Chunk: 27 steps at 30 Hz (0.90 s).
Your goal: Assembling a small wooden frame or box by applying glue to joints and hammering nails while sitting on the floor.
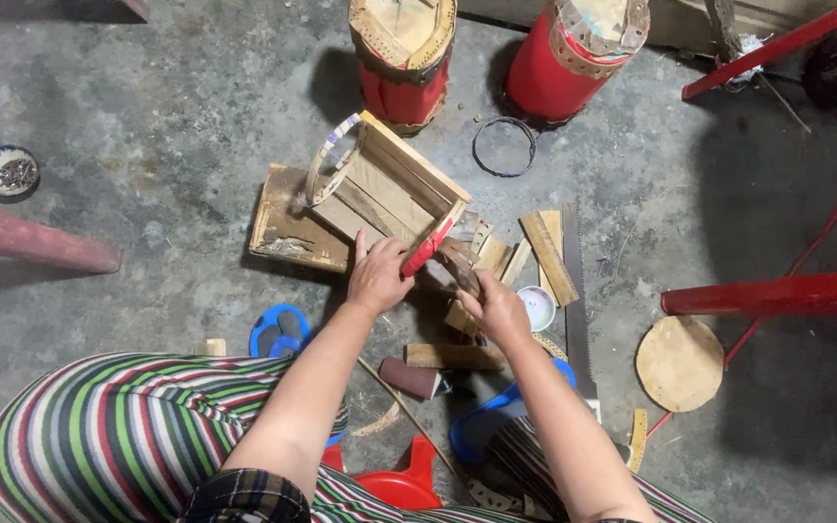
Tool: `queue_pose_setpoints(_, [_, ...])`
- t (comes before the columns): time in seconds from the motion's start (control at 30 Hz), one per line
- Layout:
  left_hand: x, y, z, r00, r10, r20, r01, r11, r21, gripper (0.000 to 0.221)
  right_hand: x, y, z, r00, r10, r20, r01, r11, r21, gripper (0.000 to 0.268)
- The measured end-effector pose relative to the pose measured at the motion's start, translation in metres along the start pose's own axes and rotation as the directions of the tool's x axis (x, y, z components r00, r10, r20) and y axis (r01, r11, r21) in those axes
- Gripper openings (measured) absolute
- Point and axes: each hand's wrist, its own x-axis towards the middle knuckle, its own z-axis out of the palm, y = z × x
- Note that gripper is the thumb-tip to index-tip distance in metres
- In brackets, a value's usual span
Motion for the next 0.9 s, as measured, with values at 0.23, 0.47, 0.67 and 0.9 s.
queue_pose_setpoints(0.23, [0.002,0.001,-0.007,0.997,-0.028,0.067,0.025,0.999,0.038,0.045,-0.002,-0.021,-0.011,0.999,0.028,0.022,-0.029,0.997,0.064,0.042])
queue_pose_setpoints(0.47, [0.000,0.002,0.001,0.999,-0.033,0.030,0.032,0.999,0.038,0.041,-0.004,-0.023,-0.007,0.998,0.044,0.049,-0.047,0.997,0.054,0.042])
queue_pose_setpoints(0.67, [0.001,0.004,0.004,0.999,-0.039,0.014,0.038,0.998,0.047,0.037,-0.005,-0.027,-0.013,0.998,0.053,0.022,-0.055,0.996,0.071,0.042])
queue_pose_setpoints(0.9, [0.001,0.004,0.002,0.998,-0.036,0.049,0.034,0.998,0.051,0.035,-0.004,-0.022,-0.006,0.998,0.039,0.039,-0.041,0.998,0.043,0.042])
